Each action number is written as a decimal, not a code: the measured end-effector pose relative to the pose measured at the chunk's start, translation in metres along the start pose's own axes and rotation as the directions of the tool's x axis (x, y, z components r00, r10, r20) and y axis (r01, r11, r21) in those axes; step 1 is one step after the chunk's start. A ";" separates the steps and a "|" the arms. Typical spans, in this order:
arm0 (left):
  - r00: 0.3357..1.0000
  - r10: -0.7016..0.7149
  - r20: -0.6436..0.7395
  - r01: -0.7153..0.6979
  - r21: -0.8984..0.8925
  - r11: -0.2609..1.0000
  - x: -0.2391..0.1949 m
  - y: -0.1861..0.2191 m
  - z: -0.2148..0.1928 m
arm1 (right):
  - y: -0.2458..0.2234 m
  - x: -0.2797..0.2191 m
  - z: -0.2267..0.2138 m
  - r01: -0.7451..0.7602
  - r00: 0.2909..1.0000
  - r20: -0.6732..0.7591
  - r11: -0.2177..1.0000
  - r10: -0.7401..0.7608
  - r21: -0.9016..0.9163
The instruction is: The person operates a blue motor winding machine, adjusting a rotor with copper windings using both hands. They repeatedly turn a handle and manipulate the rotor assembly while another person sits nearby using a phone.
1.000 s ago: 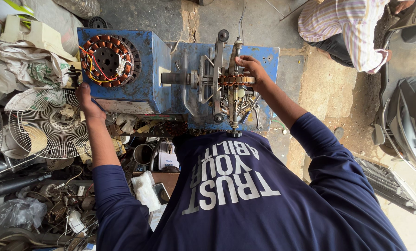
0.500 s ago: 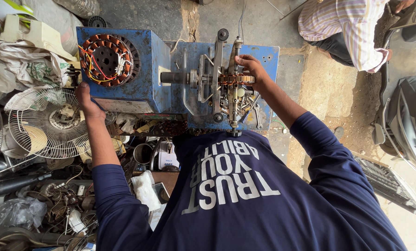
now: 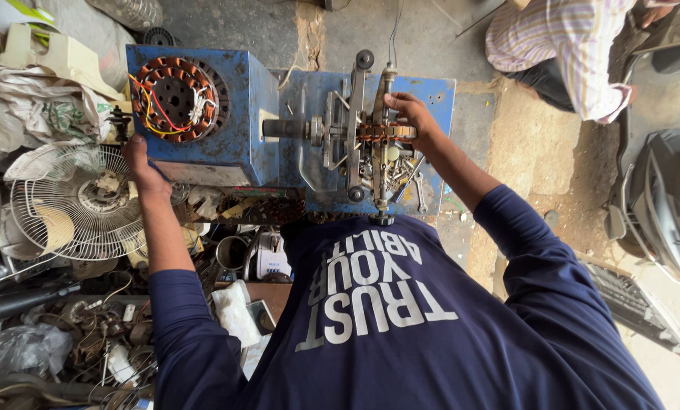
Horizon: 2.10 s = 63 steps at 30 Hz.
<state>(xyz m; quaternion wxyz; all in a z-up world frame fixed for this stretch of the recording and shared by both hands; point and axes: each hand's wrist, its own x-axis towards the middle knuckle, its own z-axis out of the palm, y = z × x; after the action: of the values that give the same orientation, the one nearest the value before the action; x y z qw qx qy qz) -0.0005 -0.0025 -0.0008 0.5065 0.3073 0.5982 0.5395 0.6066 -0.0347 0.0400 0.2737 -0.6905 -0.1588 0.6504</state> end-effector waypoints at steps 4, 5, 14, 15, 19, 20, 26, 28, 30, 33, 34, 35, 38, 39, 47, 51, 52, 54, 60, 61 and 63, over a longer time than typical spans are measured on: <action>1.000 -0.008 -0.030 0.008 0.001 1.000 0.006 -0.004 -0.001 | -0.005 -0.003 0.000 -0.017 0.999 0.038 0.999 0.015 0.040; 0.999 -0.010 -0.041 0.010 0.005 1.000 0.007 -0.004 -0.002 | -0.006 -0.004 0.001 -0.019 0.999 0.031 0.999 0.018 0.026; 0.985 0.122 0.120 -0.115 -0.062 0.991 0.004 -0.004 -0.003 | 0.014 0.021 -0.009 -0.022 1.000 0.020 0.997 0.021 0.067; 0.989 0.135 0.067 -0.130 -0.074 0.989 0.004 -0.004 -0.001 | 0.022 0.031 -0.013 -0.024 1.000 0.016 0.996 0.023 0.083; 0.976 0.183 -0.115 -0.190 -0.051 0.981 0.007 -0.004 0.004 | 0.058 0.076 -0.024 0.377 0.912 -0.268 0.892 -0.310 0.250; 0.969 0.193 -0.153 -0.200 -0.030 0.979 0.004 -0.006 0.004 | 0.071 0.080 -0.025 0.522 0.825 -0.418 0.795 -0.380 0.308; 0.955 0.273 -0.114 -0.281 -0.066 0.957 -0.002 0.007 0.018 | 0.124 0.034 0.012 0.648 0.461 -0.508 0.667 -0.727 -0.368; 0.938 0.325 -0.119 -0.325 0.024 0.946 -0.015 0.021 0.028 | 0.125 0.007 0.027 0.529 0.503 -0.360 0.609 -0.786 -0.591; 0.880 0.436 -0.187 -0.410 0.164 0.897 -0.036 0.040 0.045 | 0.115 -0.014 0.035 0.374 0.565 -0.235 0.499 -0.791 -0.782; 0.599 0.760 -0.251 -0.529 0.589 0.611 -0.080 0.073 0.083 | 0.090 -0.030 0.041 0.382 0.595 -0.271 0.563 -0.757 -0.733; 0.455 0.875 -0.165 -0.491 0.773 0.401 -0.098 0.081 0.099 | 0.087 -0.032 0.042 0.383 0.581 -0.276 0.557 -0.765 -0.737; 0.314 0.949 -0.038 -0.398 0.902 0.168 -0.116 0.087 0.117 | 0.088 -0.033 0.043 0.384 0.568 -0.282 0.551 -0.774 -0.741; 0.505 0.855 -0.117 -0.849 0.110 0.517 -0.165 0.088 0.201 | 0.102 -0.024 0.040 0.414 0.538 -0.251 0.512 -0.805 -0.753; 0.560 0.824 0.091 -0.816 0.235 0.529 -0.183 0.088 0.231 | 0.111 -0.020 0.037 0.427 0.532 -0.235 0.498 -0.813 -0.755; -0.010 0.473 0.881 -0.927 -0.185 0.326 -0.188 0.061 0.448 | 0.143 0.029 0.027 0.506 0.435 -0.345 0.543 -0.831 -0.670; 0.075 0.565 0.822 -0.862 -0.232 0.451 -0.190 0.047 0.468 | 0.115 -0.008 0.010 0.650 0.462 -0.182 0.471 -0.868 -0.596; 0.118 0.591 0.798 -0.833 -0.244 0.496 -0.191 0.046 0.469 | 0.109 -0.027 0.005 0.552 0.582 -0.321 0.653 -0.747 -0.519; 0.274 0.571 0.774 -0.771 -0.178 0.611 -0.166 0.052 0.473 | 0.095 -0.063 0.005 0.287 0.751 -0.527 0.915 -0.398 -0.282; 0.037 0.436 0.899 -0.980 -0.052 0.192 -0.101 0.067 0.432 | 0.065 -0.111 0.038 0.455 0.216 -0.216 0.294 -0.952 -0.841; -0.002 0.370 0.929 -0.988 -0.059 0.144 -0.103 0.066 0.427 | 0.063 -0.109 0.036 0.564 0.256 -0.276 0.375 -0.927 -0.736; -0.055 0.315 0.947 -0.992 -0.088 0.089 -0.109 0.063 0.423 | 0.059 -0.097 0.019 0.733 0.348 -0.361 0.491 -0.865 -0.470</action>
<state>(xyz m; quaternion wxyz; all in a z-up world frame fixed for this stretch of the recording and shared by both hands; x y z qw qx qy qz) 0.4172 0.0540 0.1296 0.1488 0.9498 0.1411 0.2365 0.5699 -0.1347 0.0840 0.5099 -0.7035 -0.4629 0.1756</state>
